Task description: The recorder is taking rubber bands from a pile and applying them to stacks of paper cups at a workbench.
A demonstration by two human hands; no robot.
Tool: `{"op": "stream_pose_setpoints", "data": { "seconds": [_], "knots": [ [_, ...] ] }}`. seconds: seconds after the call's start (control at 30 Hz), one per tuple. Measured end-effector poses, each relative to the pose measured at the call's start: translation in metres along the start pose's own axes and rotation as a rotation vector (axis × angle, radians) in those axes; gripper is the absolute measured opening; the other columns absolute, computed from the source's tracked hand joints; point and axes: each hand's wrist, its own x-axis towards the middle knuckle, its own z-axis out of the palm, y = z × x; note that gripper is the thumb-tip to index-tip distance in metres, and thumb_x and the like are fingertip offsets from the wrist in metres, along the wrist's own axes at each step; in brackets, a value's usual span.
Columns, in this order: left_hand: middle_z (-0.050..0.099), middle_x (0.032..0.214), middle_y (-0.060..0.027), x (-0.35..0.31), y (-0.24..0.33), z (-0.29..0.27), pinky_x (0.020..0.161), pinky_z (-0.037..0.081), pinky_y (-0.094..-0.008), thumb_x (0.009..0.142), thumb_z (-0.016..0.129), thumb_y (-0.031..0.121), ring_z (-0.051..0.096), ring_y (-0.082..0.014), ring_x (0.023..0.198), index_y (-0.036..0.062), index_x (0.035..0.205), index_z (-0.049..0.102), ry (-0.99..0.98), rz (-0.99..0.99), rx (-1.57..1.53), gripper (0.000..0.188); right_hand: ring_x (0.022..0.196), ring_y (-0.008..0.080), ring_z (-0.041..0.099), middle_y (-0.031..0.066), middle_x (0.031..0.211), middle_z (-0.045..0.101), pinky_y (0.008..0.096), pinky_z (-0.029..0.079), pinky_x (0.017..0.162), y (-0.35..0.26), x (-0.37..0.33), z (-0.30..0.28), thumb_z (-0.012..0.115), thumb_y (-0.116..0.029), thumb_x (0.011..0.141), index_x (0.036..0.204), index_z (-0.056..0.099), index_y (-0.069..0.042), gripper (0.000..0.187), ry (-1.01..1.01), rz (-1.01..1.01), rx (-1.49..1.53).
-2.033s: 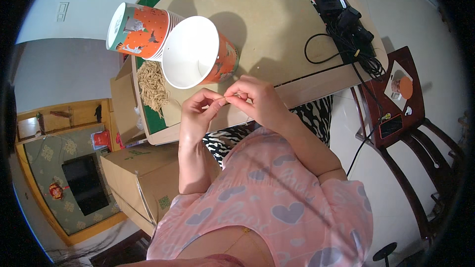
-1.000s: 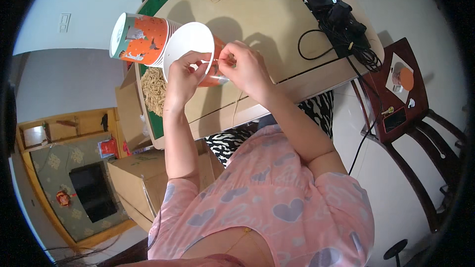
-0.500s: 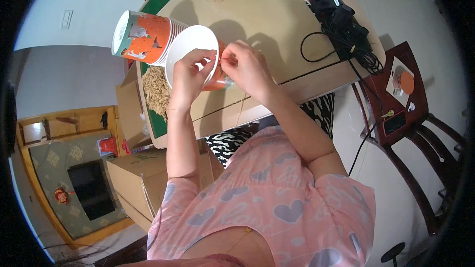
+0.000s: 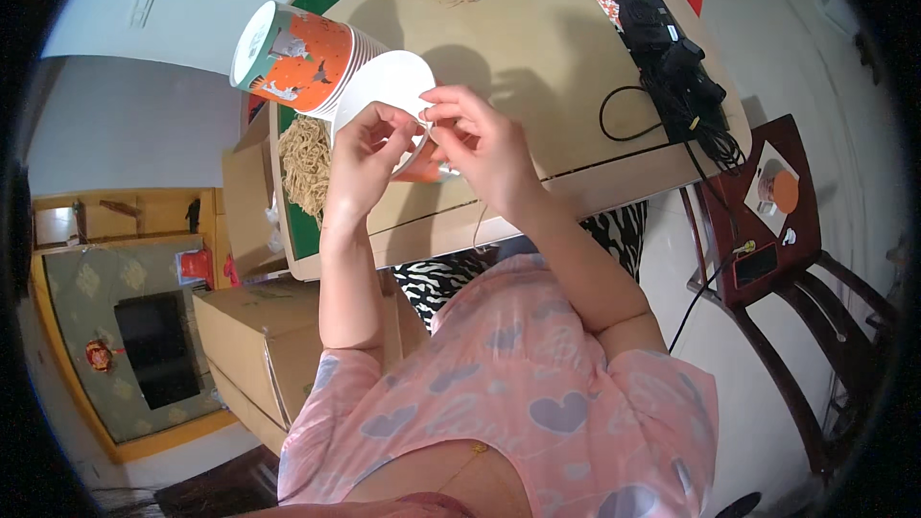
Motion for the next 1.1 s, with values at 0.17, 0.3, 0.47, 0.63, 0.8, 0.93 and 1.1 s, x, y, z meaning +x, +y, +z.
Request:
{"op": "stream_pose_setpoints", "data": {
  "seconds": [0.17, 0.3, 0.47, 0.63, 0.8, 0.93, 1.1],
  "knots": [
    [0.064, 0.084, -0.0043, 0.001, -0.010, -0.002, 0.070, 0.048, -0.0245, 0.089, 0.060, 0.006, 0.060, -0.0099, 0.078, -0.0001, 0.096, 0.057, -0.020, 0.025, -0.004, 0.009, 0.073, 0.0142, 0.067, 0.0065, 0.086, 0.066, 0.0269, 0.053, 0.062, -0.002, 0.004, 0.011, 0.057, 0.005, 0.084, 0.118, 0.054, -0.009, 0.037, -0.002, -0.103, -0.203],
    [0.062, 0.087, -0.0084, -0.003, -0.004, 0.004, 0.066, 0.052, -0.0257, 0.085, 0.061, 0.001, 0.060, -0.0128, 0.082, -0.0020, 0.113, 0.049, -0.022, 0.024, -0.131, 0.032, 0.071, 0.0247, 0.066, 0.0091, 0.083, 0.065, 0.0352, 0.052, 0.062, -0.002, 0.009, 0.008, 0.059, 0.005, 0.080, 0.117, 0.054, -0.012, 0.041, 0.049, -0.271, -0.497],
    [0.062, 0.086, -0.0081, 0.008, -0.015, -0.004, 0.070, 0.050, -0.0263, 0.079, 0.063, -0.004, 0.060, -0.0138, 0.082, -0.0021, 0.123, 0.042, -0.082, 0.007, -0.135, 0.049, 0.070, 0.0308, 0.063, 0.0103, 0.079, 0.063, 0.0398, 0.050, 0.061, -0.018, 0.014, 0.006, 0.057, 0.003, 0.080, 0.116, 0.055, -0.017, 0.041, -0.026, -0.309, -0.589],
    [0.062, 0.085, -0.0068, 0.018, -0.024, -0.011, 0.075, 0.052, -0.0268, 0.080, 0.061, -0.005, 0.061, -0.0138, 0.081, -0.0015, 0.123, 0.043, -0.124, -0.020, -0.178, 0.047, 0.059, 0.0109, 0.059, 0.0069, 0.075, 0.062, 0.0261, 0.047, 0.054, -0.023, 0.020, -0.001, 0.060, 0.006, 0.081, 0.118, 0.056, -0.009, 0.040, -0.157, -0.310, -0.681],
    [0.059, 0.084, -0.0076, 0.027, -0.021, -0.016, 0.069, 0.055, -0.0261, 0.082, 0.053, 0.000, 0.063, -0.0160, 0.075, -0.0032, 0.118, 0.043, -0.179, -0.259, -0.524, 0.037, 0.060, 0.0076, 0.057, 0.0060, 0.074, 0.062, 0.0251, 0.045, 0.054, -0.010, 0.024, -0.007, 0.062, 0.002, 0.082, 0.100, 0.061, -0.002, 0.018, -0.167, -0.287, -0.628],
    [0.060, 0.083, -0.0088, 0.027, -0.023, -0.023, 0.048, 0.044, -0.0226, 0.086, 0.049, 0.004, 0.056, -0.0123, 0.055, -0.0033, 0.113, 0.048, -0.267, -0.388, -0.670, 0.027, 0.065, 0.0157, 0.060, 0.0095, 0.074, 0.062, 0.0284, 0.046, 0.059, -0.020, 0.025, -0.004, 0.064, -0.002, 0.079, 0.086, 0.064, -0.002, 0.007, -0.182, -0.035, -0.607],
    [0.060, 0.077, -0.0072, 0.034, -0.023, -0.029, 0.033, 0.027, -0.0196, 0.091, 0.051, 0.015, 0.043, -0.0063, 0.043, -0.0021, 0.101, 0.058, -0.451, -0.464, -0.400, 0.021, 0.062, 0.0113, 0.057, 0.0060, 0.071, 0.061, 0.0258, 0.045, 0.057, -0.026, 0.028, -0.005, 0.065, -0.003, 0.081, 0.088, 0.064, -0.002, 0.007, -0.160, -0.030, -0.619]
  ]
}}
